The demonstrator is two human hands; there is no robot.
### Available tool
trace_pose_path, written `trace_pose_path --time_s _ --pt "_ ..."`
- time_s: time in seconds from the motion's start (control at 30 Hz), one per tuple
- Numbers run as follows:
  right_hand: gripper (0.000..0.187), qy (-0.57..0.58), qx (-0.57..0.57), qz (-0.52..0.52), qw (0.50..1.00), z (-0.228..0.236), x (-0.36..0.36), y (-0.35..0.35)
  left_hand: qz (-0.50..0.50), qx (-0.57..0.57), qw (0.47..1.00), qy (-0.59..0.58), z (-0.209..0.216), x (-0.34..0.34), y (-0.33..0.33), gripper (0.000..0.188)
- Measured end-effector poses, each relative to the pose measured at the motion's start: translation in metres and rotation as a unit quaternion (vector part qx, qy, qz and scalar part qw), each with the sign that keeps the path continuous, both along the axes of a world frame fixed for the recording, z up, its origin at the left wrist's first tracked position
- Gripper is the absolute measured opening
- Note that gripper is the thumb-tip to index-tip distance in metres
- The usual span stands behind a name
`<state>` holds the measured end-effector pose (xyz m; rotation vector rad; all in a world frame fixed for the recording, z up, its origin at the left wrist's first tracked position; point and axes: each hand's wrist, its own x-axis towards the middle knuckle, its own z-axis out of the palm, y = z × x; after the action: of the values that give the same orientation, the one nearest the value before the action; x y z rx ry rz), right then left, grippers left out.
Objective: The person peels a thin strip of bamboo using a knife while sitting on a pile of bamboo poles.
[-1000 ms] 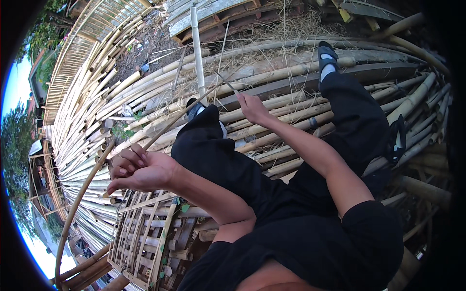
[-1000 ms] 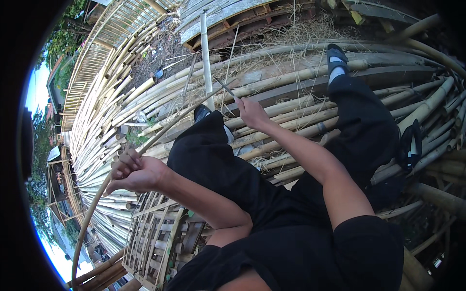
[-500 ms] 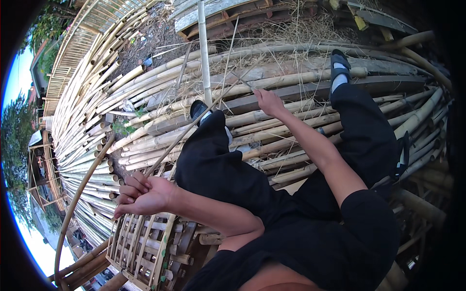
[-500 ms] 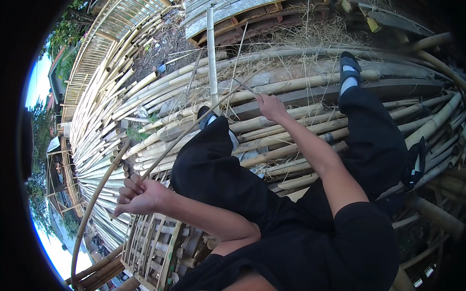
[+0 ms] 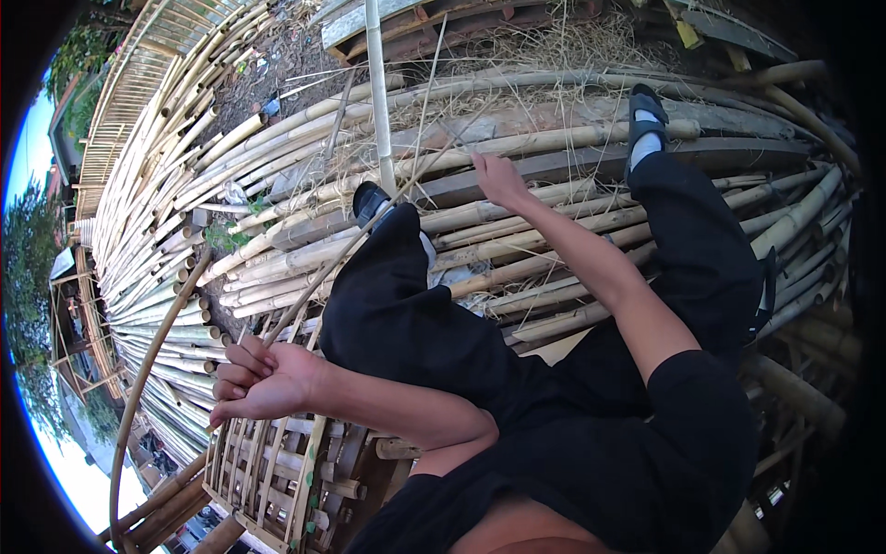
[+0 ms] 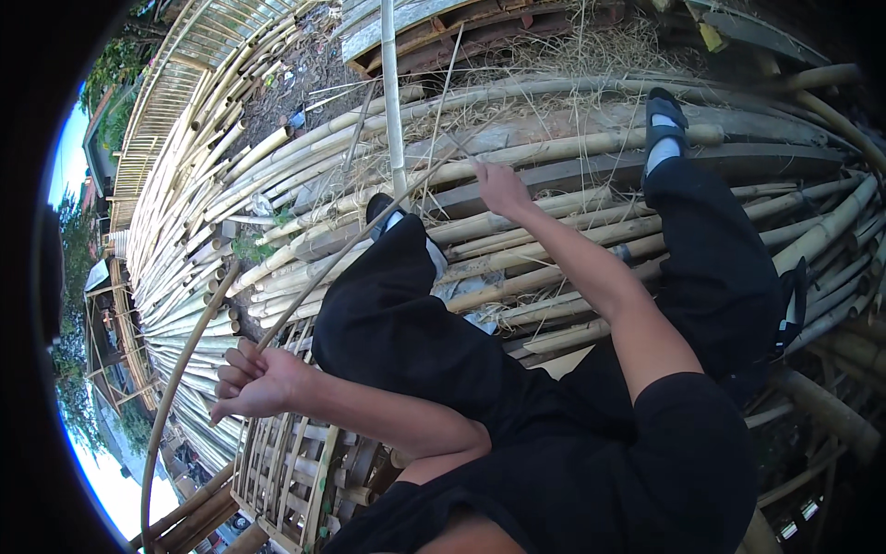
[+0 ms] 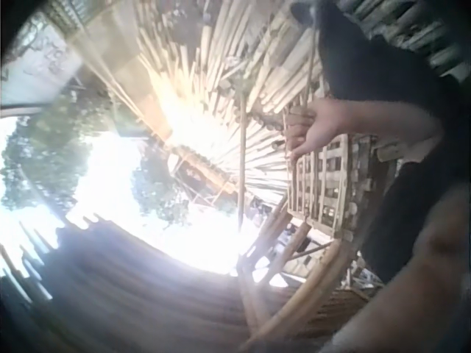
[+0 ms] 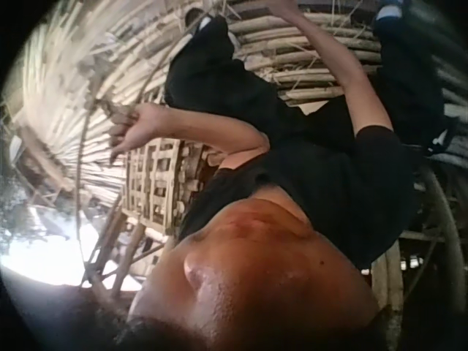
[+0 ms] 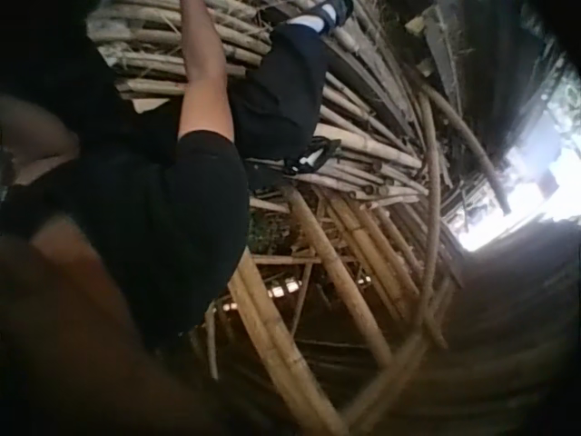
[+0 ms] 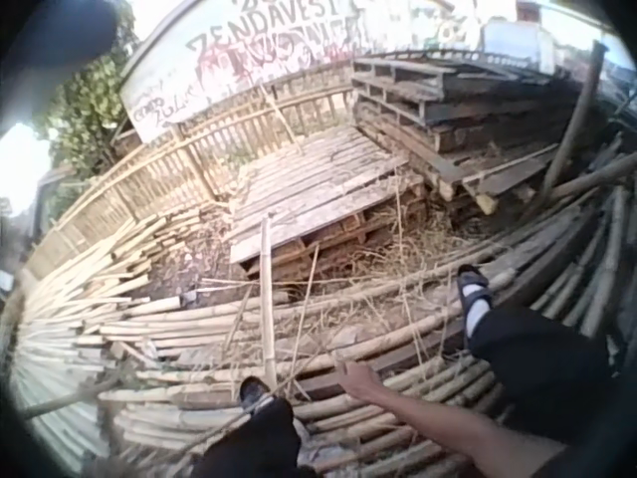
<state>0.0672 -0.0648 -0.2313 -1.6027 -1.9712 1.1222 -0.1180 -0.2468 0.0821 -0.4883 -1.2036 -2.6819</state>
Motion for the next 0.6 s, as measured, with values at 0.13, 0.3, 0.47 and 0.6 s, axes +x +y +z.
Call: trace_pose_path --time_s 0.13,0.3,0.47,0.6 --pt "0.05 0.05 -0.014 0.146 0.988 0.034 -0.012 -0.021 0.022 0.012 1.0 -0.005 0.005 0.002 0.0 0.051" --pt "0.047 -0.066 -0.034 -0.033 0.997 -0.034 0.011 0.023 0.009 -0.002 1.0 -0.008 0.001 0.003 0.002 0.052" --pt "0.046 0.034 -0.004 0.085 0.996 0.024 -0.003 0.004 0.018 -0.004 1.0 -0.012 0.003 0.001 -0.001 0.053" --pt "0.045 0.018 0.0 0.083 0.996 0.006 0.003 0.01 0.006 0.004 1.0 -0.009 0.002 0.0 -0.002 0.053"
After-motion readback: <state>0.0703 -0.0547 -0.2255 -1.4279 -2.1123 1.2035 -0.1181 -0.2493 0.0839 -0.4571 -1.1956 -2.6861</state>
